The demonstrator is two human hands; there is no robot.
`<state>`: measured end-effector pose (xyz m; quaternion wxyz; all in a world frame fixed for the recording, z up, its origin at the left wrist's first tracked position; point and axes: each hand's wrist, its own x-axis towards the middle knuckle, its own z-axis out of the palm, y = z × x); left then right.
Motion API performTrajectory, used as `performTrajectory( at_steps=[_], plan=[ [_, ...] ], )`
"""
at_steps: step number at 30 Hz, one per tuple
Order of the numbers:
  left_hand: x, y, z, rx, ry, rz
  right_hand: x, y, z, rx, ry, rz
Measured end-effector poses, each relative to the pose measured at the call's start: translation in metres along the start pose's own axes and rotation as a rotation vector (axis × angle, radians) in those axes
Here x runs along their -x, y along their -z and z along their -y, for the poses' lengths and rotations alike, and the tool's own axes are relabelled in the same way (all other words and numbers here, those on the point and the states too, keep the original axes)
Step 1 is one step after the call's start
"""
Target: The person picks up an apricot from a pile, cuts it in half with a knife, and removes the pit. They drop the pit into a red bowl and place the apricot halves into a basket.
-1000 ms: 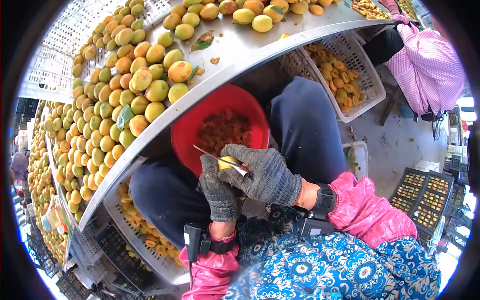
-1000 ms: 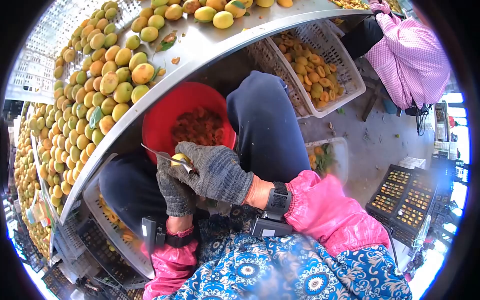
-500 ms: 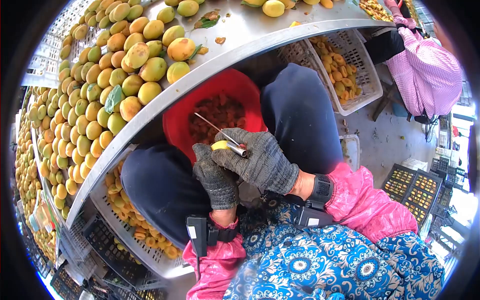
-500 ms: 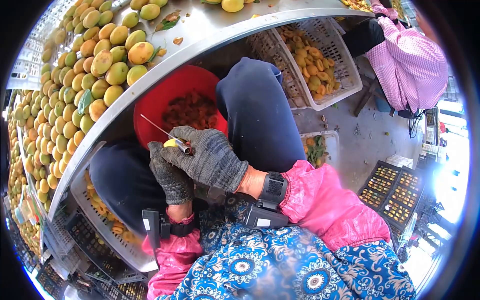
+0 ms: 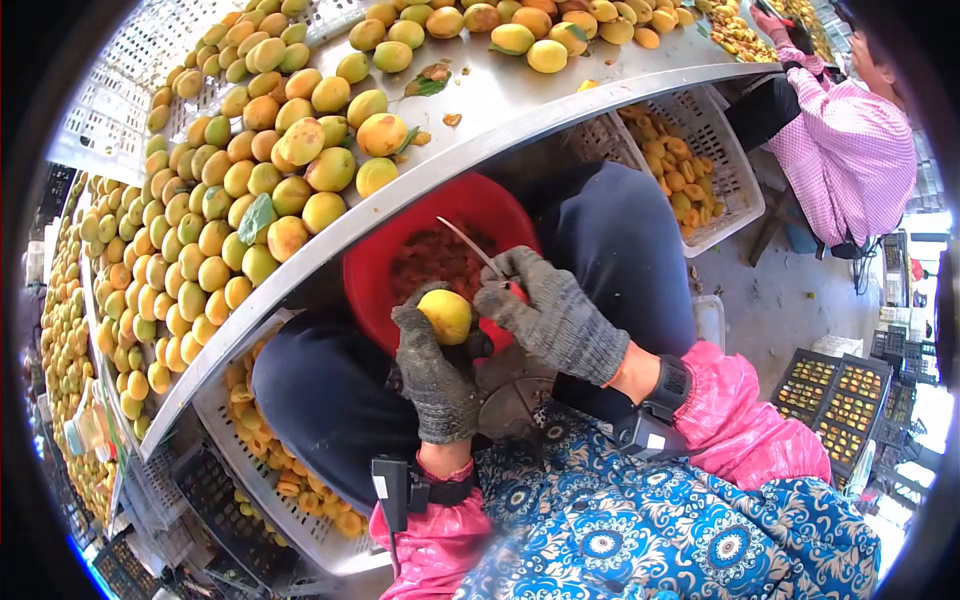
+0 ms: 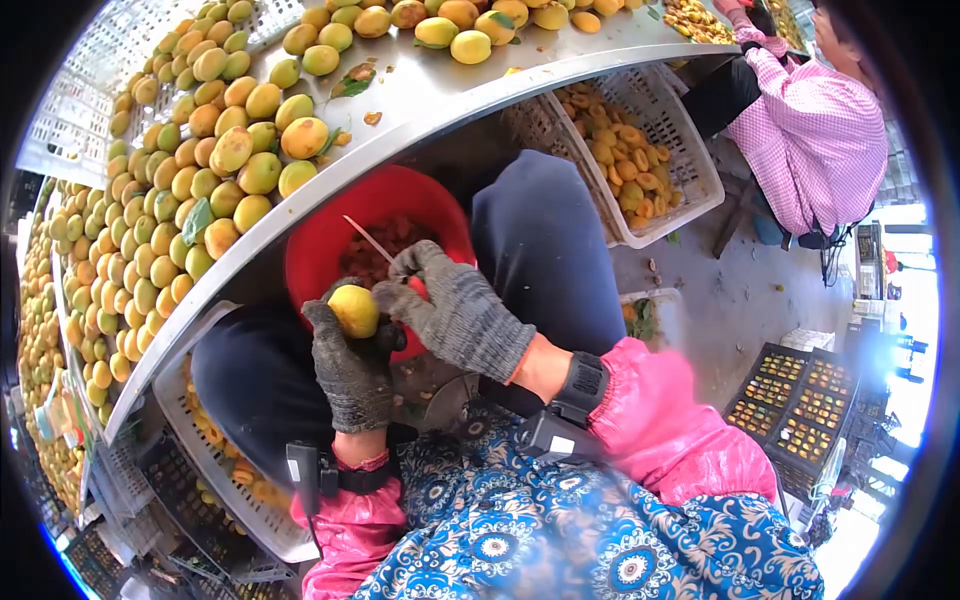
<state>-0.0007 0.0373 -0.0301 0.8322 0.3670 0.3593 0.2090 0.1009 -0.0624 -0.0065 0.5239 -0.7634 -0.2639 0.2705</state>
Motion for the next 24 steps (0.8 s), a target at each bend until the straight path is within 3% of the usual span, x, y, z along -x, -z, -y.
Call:
performTrajectory(
  at_steps=[2,5,7,8,10,13,15,17,19,22,24],
  plan=[
    [-0.004,0.010,0.003,0.120,0.066,0.018,0.010,0.007,0.014,-0.024,-0.176,-0.008],
    [-0.006,0.013,0.007,0.186,0.113,0.002,0.022,0.002,0.011,-0.046,-0.165,-0.021],
    [-0.006,0.006,0.008,0.184,0.045,0.013,0.028,-0.001,0.014,-0.058,-0.145,-0.020],
    [-0.006,0.004,0.010,0.180,0.046,0.016,0.030,-0.003,0.014,-0.014,-0.082,0.036],
    [-0.006,-0.001,0.015,0.172,0.078,-0.179,0.036,-0.010,0.007,0.102,0.052,0.080],
    [0.000,0.000,0.013,0.160,0.058,-0.066,0.039,-0.019,-0.002,0.208,0.219,0.046],
    [0.002,0.000,0.010,0.154,0.041,0.018,0.038,-0.021,0.009,0.196,0.111,0.158],
    [0.003,-0.009,0.011,0.056,0.012,-0.236,0.037,-0.033,0.007,-0.117,-0.058,0.109],
    [0.001,-0.004,0.014,0.113,0.030,-0.266,0.033,-0.032,0.009,-0.104,-0.070,0.136],
    [-0.004,0.006,0.016,-0.074,-0.007,-0.153,0.026,-0.027,0.005,0.009,-0.144,0.307],
    [0.000,0.001,0.013,-0.023,0.016,-0.135,0.027,-0.025,-0.006,0.324,0.186,0.328]
  ],
)
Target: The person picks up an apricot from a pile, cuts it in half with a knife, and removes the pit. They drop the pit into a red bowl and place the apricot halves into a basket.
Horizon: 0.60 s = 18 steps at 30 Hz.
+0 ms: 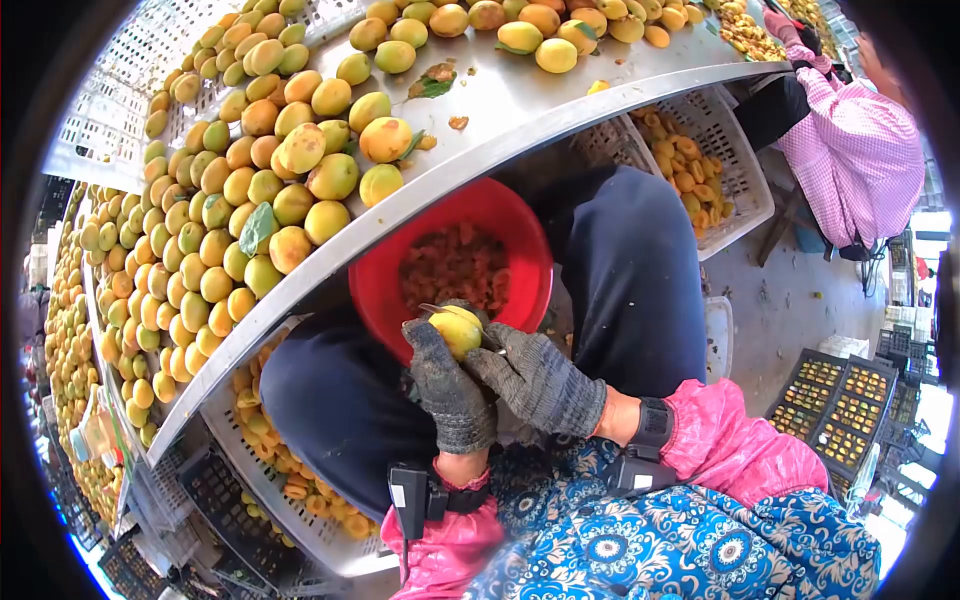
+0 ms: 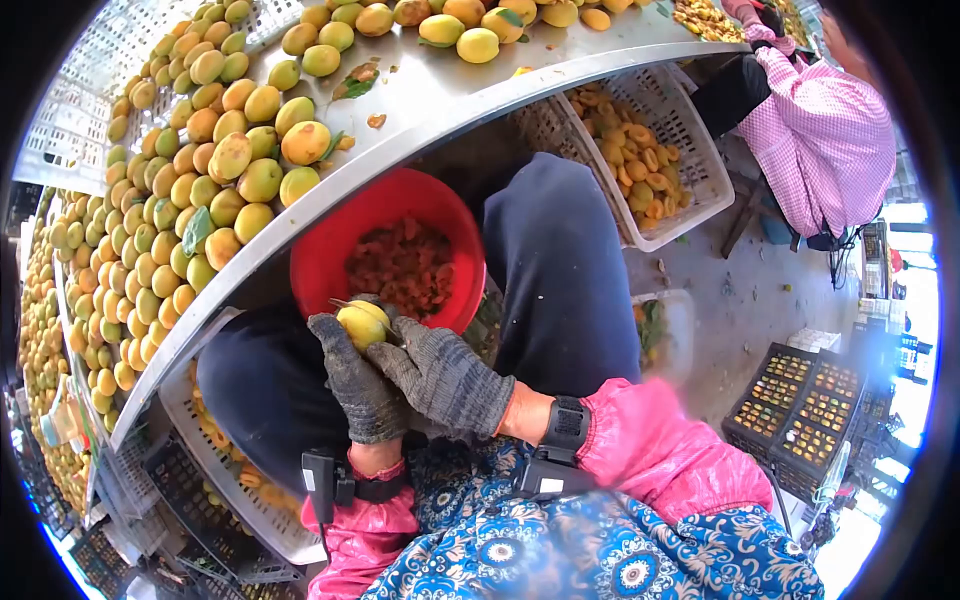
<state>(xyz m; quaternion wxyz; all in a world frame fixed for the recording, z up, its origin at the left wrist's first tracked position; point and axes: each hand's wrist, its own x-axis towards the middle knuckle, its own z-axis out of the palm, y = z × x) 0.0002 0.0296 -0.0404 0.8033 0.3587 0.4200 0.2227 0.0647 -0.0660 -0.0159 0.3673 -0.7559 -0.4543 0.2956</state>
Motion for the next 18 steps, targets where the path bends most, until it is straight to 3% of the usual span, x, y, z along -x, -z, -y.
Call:
performTrajectory(
  at_steps=[1,3,10,12,15,18],
  plan=[
    [0.001,-0.003,0.000,0.001,0.004,0.004,-0.001,-0.001,0.000,0.002,-0.005,-0.002],
    [0.004,-0.008,-0.001,0.057,0.022,-0.075,-0.006,-0.004,0.003,-0.417,-0.188,-0.146],
    [-0.008,0.004,0.003,-0.173,-0.031,0.064,-0.003,0.004,-0.012,-0.532,-0.174,-0.040],
    [-0.014,0.011,0.008,-0.243,-0.033,0.124,0.000,0.009,-0.006,-0.550,-0.296,-0.050],
    [-0.012,0.003,0.006,-0.108,0.029,0.077,0.005,0.005,-0.009,-0.520,-0.154,-0.121],
    [-0.013,0.006,0.010,-0.251,-0.087,0.063,0.006,0.010,-0.007,-0.676,-0.283,-0.117]
  ],
)
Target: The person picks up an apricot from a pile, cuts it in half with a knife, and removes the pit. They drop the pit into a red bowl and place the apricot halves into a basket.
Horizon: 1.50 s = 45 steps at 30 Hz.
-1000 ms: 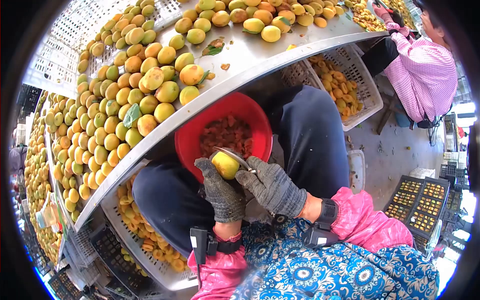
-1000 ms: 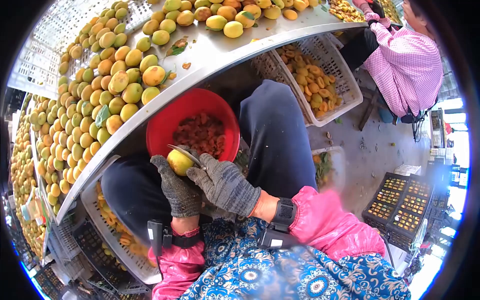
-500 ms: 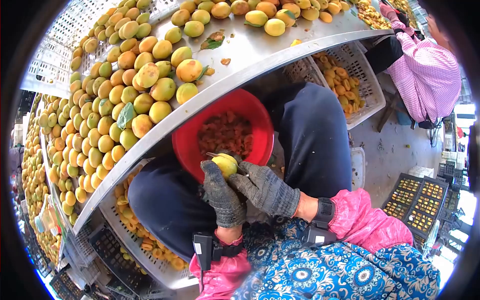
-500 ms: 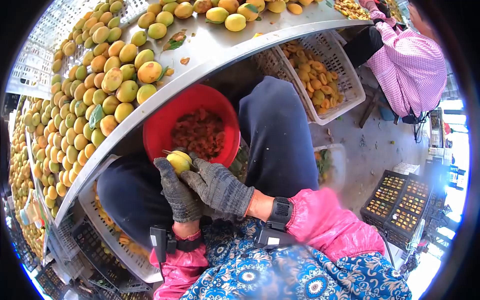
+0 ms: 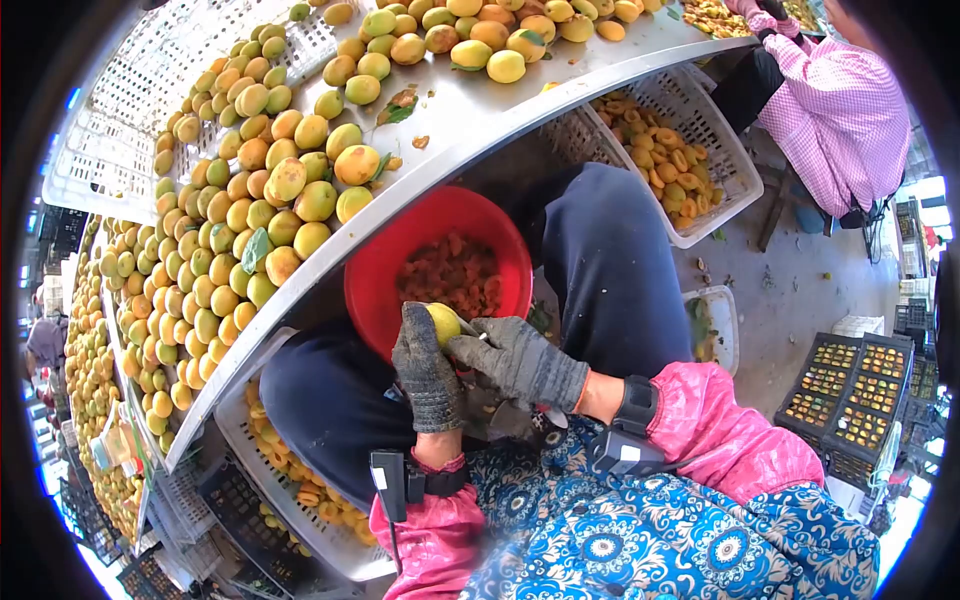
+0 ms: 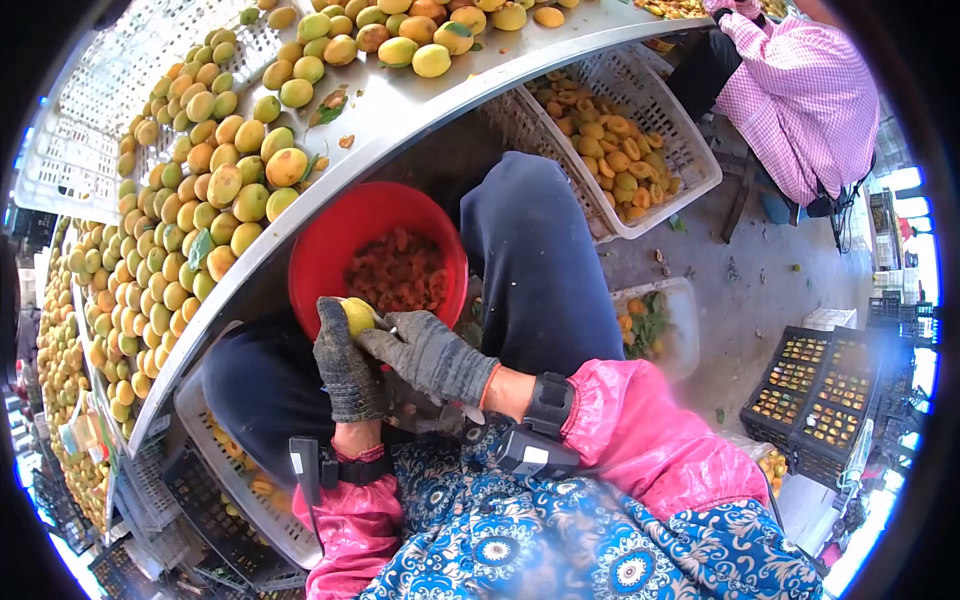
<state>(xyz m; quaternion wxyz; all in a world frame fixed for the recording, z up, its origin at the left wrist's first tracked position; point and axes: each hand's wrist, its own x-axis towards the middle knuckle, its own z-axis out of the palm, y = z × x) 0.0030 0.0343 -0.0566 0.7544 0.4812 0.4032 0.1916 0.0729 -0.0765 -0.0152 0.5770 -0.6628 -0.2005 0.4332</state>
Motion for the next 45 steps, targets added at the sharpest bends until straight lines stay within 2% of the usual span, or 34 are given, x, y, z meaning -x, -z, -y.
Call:
performTrajectory(
  at_steps=[1,4,6,7,9,10,11,13,14,15,17,21,23,25,27,29,31,34,37,39,41,43,45],
  plan=[
    [0.000,0.002,0.001,-0.001,-0.005,0.001,0.001,0.003,0.002,-0.089,-0.089,0.032],
    [0.004,0.003,0.000,-0.085,-0.068,0.021,0.004,0.010,0.007,0.000,-0.194,0.048],
    [0.010,0.002,-0.009,0.095,0.021,0.176,0.004,0.007,-0.004,-0.013,-0.115,-0.013],
    [0.012,0.003,-0.011,0.094,0.017,0.171,0.004,0.005,-0.004,-0.032,-0.044,-0.072],
    [0.016,0.004,-0.015,-0.043,-0.117,0.326,0.006,0.010,-0.001,-0.090,-0.069,-0.041],
    [0.014,0.004,-0.016,0.026,-0.108,0.396,0.008,0.013,0.002,-0.144,-0.096,-0.015],
    [0.013,0.004,-0.017,0.025,-0.117,0.388,0.010,0.014,0.004,-0.143,-0.091,-0.005],
    [0.016,0.002,-0.021,0.284,0.035,0.423,0.015,0.011,0.004,-0.131,-0.055,-0.083],
    [0.017,-0.001,-0.020,0.285,-0.045,0.359,0.016,0.011,0.004,-0.088,0.032,-0.148],
    [0.018,0.003,-0.025,0.186,-0.067,0.363,0.017,0.016,0.009,-0.279,-0.041,-0.164],
    [0.019,0.011,-0.030,-0.098,-0.214,0.259,0.023,0.030,0.033,-0.477,-0.158,-0.122],
    [0.035,-0.002,-0.044,-0.301,-0.321,0.207,0.024,0.027,0.031,-0.495,-0.163,-0.103],
    [0.040,-0.004,-0.045,-0.418,-0.378,0.218,0.023,0.019,0.023,-0.418,-0.052,-0.193],
    [0.045,-0.002,-0.041,-0.399,-0.380,0.246,0.009,0.013,-0.016,-0.160,0.400,-0.315],
    [0.053,0.003,-0.042,-0.340,-0.224,0.309,0.022,0.017,0.015,-0.245,0.047,-0.206],
    [0.057,0.011,-0.043,-0.301,-0.284,0.341,0.025,0.013,0.038,-0.426,-0.185,-0.172],
    [0.068,0.020,-0.053,-0.339,-0.369,0.282,0.023,0.015,0.029,-0.421,-0.170,-0.136],
    [0.092,0.045,-0.098,-0.298,-0.234,0.172,0.021,0.012,0.020,-0.400,-0.122,-0.097],
    [0.111,0.095,-0.135,-0.449,-0.404,-0.108,0.025,0.001,0.034,-0.383,-0.108,-0.091],
    [0.128,0.133,-0.166,-0.443,-0.359,-0.402,0.023,-0.004,0.034,-0.446,-0.150,-0.154],
    [0.138,0.199,-0.181,-0.493,-0.460,-0.611,0.020,-0.003,0.032,-0.396,-0.098,-0.128],
    [0.138,0.293,-0.181,-1.088,-0.650,-0.823,0.017,-0.002,0.027,-0.327,-0.074,-0.059],
    [0.146,0.370,-0.170,-1.674,-0.640,-1.072,0.017,-0.004,0.033,-0.354,-0.100,-0.082]
  ],
)
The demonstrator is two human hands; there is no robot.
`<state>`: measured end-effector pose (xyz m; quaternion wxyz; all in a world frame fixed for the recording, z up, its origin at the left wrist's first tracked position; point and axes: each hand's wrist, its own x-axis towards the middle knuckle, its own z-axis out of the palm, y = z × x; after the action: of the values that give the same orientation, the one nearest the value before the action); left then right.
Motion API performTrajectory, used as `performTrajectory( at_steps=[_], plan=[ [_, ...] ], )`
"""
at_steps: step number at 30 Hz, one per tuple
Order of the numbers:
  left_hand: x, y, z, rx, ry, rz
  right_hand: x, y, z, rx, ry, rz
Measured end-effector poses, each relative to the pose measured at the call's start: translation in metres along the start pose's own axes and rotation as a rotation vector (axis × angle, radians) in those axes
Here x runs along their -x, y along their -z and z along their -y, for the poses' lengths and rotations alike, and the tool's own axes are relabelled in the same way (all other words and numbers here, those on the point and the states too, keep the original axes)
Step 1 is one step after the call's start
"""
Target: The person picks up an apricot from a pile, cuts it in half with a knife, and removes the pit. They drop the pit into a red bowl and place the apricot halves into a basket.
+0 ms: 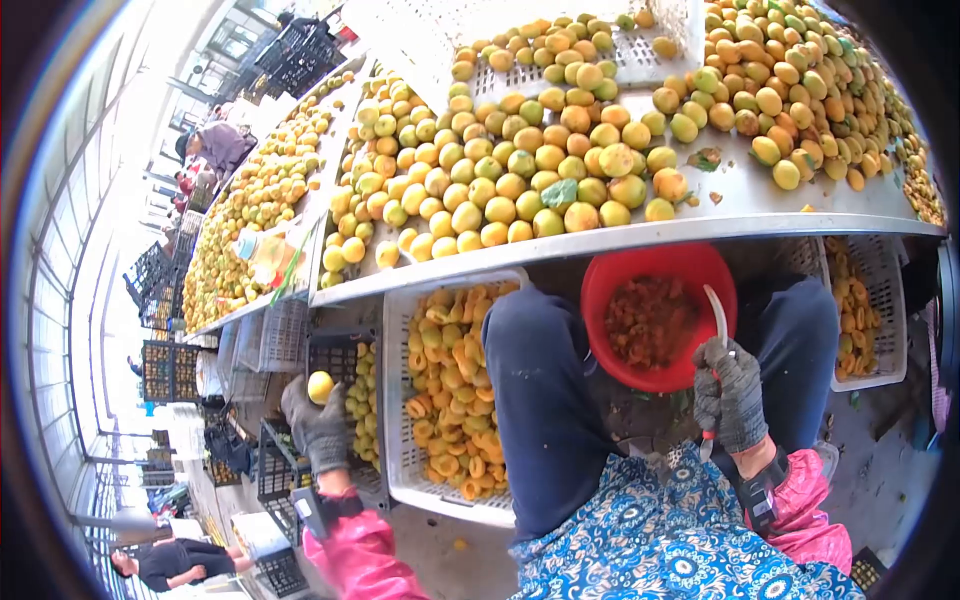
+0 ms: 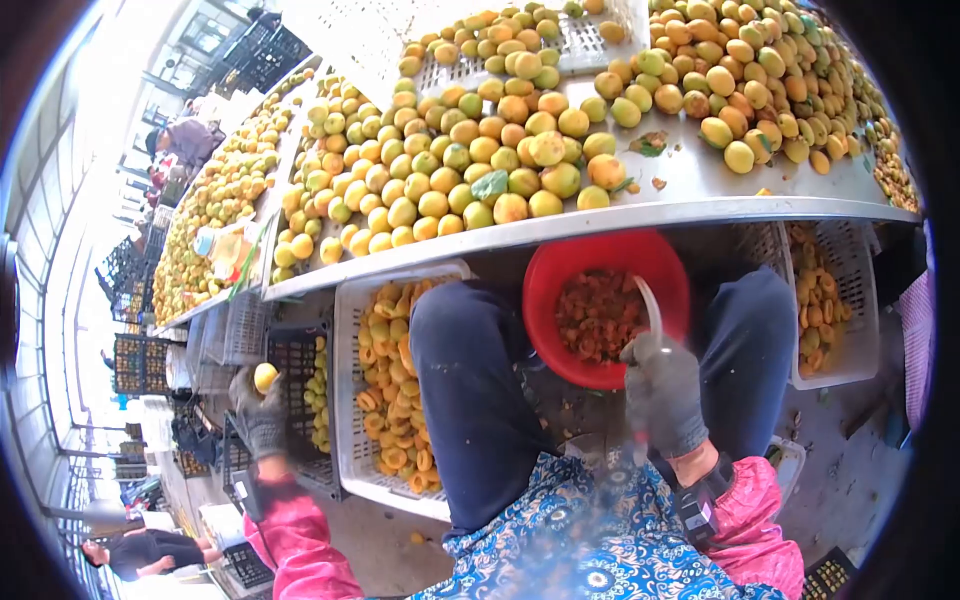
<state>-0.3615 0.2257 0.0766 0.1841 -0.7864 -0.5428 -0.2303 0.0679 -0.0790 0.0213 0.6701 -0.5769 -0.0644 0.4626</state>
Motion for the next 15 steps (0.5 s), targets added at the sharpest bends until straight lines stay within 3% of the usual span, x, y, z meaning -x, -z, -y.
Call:
performTrajectory(
  at_steps=[2,4,6,9,10,12,14,15],
  plan=[
    [-0.001,-0.009,0.019,0.237,0.294,0.073,0.001,-0.004,0.003,-0.032,-0.114,-0.031],
    [-0.007,-0.024,0.009,0.450,0.377,0.112,-0.003,-0.003,-0.003,-0.015,-0.117,-0.020],
    [-0.029,-0.030,-0.030,0.477,0.239,0.138,-0.011,0.004,-0.022,0.125,0.022,0.045],
    [-0.074,-0.070,-0.058,0.579,0.119,0.161,-0.009,-0.009,-0.010,0.167,-0.059,0.083],
    [-0.093,-0.069,-0.079,0.636,0.166,0.253,-0.009,-0.010,-0.013,0.211,-0.074,0.112],
    [-0.128,-0.089,-0.092,0.330,0.023,0.345,-0.011,-0.005,-0.022,0.277,-0.058,0.116],
    [-0.149,-0.128,-0.092,0.239,-0.031,0.352,-0.014,-0.004,-0.026,0.294,-0.031,0.132],
    [-0.159,-0.154,-0.082,0.261,0.014,0.478,-0.015,-0.002,-0.024,0.332,-0.045,0.122]
  ],
)
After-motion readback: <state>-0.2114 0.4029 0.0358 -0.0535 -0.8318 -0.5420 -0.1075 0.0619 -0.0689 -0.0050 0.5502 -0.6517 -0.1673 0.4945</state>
